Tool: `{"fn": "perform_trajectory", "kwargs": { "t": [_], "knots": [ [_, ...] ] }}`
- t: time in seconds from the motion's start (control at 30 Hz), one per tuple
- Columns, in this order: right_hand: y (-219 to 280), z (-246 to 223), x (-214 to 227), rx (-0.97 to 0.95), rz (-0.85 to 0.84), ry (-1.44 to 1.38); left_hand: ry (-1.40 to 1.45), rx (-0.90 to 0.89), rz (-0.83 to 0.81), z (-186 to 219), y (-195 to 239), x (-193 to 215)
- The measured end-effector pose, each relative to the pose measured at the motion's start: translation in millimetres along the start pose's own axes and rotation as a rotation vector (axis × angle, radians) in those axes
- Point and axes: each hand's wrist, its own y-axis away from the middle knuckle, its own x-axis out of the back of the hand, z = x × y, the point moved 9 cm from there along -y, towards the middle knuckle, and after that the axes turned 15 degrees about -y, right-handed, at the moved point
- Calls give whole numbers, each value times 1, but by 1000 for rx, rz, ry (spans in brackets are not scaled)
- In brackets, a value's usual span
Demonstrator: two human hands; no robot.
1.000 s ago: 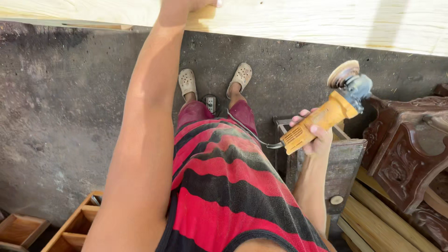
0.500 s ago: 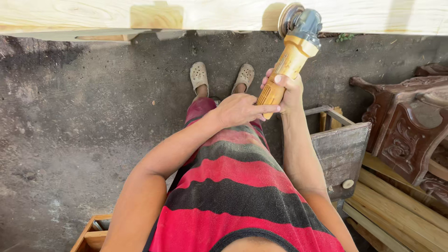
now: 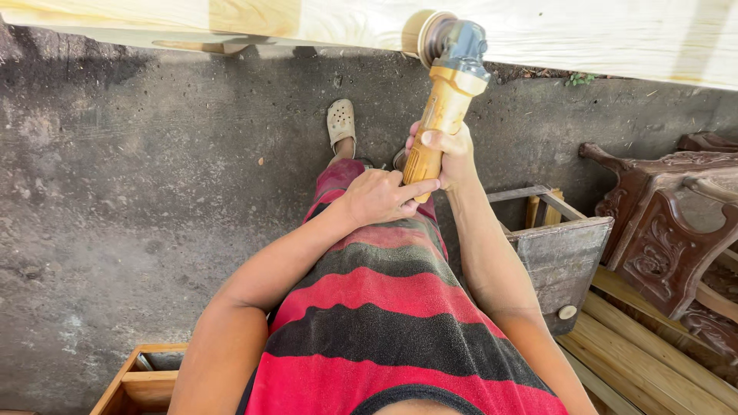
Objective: The person uses a handheld electric sander to smooth the surface of a large wooden plank. They move the sander back and forth across the wood, occasionally adjusting their grip and position to cover different areas of the plank.
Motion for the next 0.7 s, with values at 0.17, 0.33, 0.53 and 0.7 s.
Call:
{"fn": "perform_trajectory", "kwargs": {
  "t": [0.17,0.33,0.53,0.7],
  "knots": [
    [-13,9,-12,-71,-14,-35,-30,8,58,-10,0,13],
    [-20,3,-23,-84,-15,33,-49,80,40,-14,-1,19],
    [-50,5,-42,-77,-31,375,94,269,-131,-110,-4,48],
    [-54,12,-32,-70,-31,529,-403,549,234,-270,-17,132]
  ]
}}
